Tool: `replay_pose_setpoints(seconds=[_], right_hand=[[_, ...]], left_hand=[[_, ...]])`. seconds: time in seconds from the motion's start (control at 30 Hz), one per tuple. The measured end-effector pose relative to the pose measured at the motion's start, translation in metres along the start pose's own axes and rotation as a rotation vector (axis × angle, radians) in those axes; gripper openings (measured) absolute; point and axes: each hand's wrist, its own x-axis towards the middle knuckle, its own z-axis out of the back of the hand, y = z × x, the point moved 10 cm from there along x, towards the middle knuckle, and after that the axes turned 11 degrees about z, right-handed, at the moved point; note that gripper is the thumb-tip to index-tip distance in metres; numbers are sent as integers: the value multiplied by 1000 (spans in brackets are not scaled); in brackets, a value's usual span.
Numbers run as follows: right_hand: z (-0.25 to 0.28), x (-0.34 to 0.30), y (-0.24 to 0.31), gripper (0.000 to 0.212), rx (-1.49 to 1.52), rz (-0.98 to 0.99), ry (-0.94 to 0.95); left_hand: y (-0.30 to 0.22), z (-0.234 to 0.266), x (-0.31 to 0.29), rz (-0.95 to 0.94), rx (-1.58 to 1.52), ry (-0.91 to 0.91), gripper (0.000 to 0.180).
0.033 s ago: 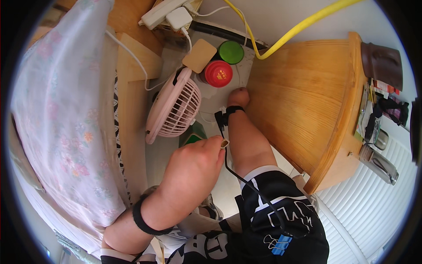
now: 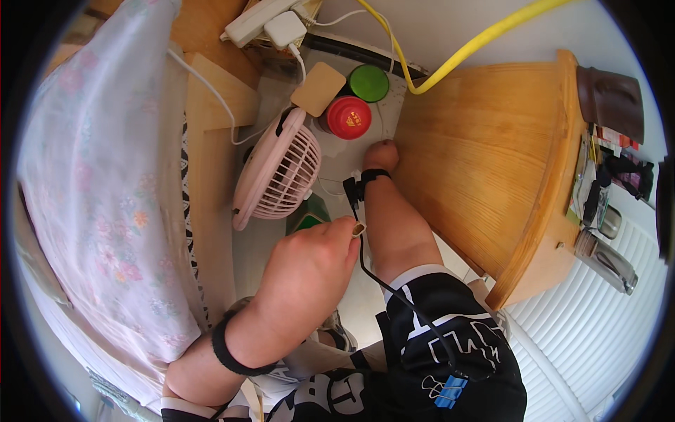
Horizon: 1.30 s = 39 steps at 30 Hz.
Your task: The person picks up small objects including pills, caps, and electrical components from a nightstand and floor, handling them individually and placing them back onto the table surface.
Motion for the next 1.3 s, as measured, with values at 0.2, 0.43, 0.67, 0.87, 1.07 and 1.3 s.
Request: replay_pose_setpoints(seconds=[0.2, 0.43, 0.67, 0.87, 1.07, 1.3], right_hand=[[2, -4, 3, 24, -22, 32, 71], [-2, 5, 3, 26, -249, 200, 198], [-11, -82, 26, 28, -106, 545, 282], [2, -104, -68, 27, 139, 93, 84], [11, -79, -38, 36, -3, 357, 55], [-4, -38, -4, 23, -296, 351, 217]], left_hand=[[-4, 0, -1, -46, 0, -18, 14], [-11, 0, 0, -57, 1, -13, 17], [-2, 0, 0, -2, -34, -16, 25], [-4, -3, 2, 24, -34, 13, 27], [2, -10, 3, 48, -10, 30, 27], [3, -11, 2, 36, 2, 25, 26]])
